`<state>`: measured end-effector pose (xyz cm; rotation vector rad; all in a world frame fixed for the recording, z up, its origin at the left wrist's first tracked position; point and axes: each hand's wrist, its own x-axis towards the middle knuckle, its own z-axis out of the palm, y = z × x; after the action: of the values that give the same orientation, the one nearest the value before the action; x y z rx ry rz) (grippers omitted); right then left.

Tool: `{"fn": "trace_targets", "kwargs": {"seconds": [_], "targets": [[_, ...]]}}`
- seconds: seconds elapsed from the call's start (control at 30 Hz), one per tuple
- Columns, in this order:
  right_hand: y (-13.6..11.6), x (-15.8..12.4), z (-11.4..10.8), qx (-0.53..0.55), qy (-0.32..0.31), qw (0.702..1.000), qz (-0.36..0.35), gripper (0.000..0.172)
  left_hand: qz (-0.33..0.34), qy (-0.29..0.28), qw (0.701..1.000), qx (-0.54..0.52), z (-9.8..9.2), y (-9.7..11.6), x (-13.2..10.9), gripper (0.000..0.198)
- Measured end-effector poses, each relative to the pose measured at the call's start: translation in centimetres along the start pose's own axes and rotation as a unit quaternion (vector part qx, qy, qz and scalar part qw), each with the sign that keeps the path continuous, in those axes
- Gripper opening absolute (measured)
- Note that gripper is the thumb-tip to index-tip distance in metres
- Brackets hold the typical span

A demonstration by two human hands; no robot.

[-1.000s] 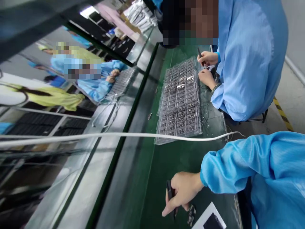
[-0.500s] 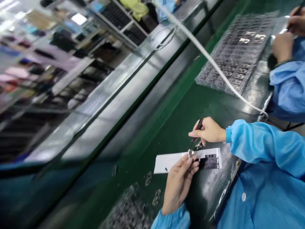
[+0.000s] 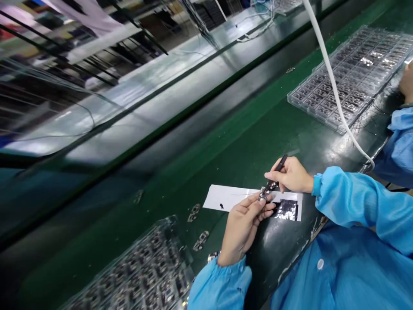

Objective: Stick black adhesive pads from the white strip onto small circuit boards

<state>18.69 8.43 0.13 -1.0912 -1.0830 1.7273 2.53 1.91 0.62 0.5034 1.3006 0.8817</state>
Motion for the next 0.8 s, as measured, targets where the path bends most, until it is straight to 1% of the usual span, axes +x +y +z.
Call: {"fn": "trace_targets", "kwargs": {"seconds": [0.3,0.53,0.8], "targets": [[0.3,-0.2,0.0,-0.009,-0.012,1.000,0.002,0.038,0.004,-0.009,1.000,-0.013,0.1,0.1,-0.1,0.043],[0.8,-0.2,0.0,-0.025,-0.039,0.999,0.003,0.031,0.006,-0.010,1.000,-0.016,0.2,0.1,0.1,0.046],[1.1,-0.2,0.0,-0.030,-0.051,0.998,-0.003,0.029,0.007,-0.012,1.000,-0.011,0.2,0.2,-0.1,0.045]]}}
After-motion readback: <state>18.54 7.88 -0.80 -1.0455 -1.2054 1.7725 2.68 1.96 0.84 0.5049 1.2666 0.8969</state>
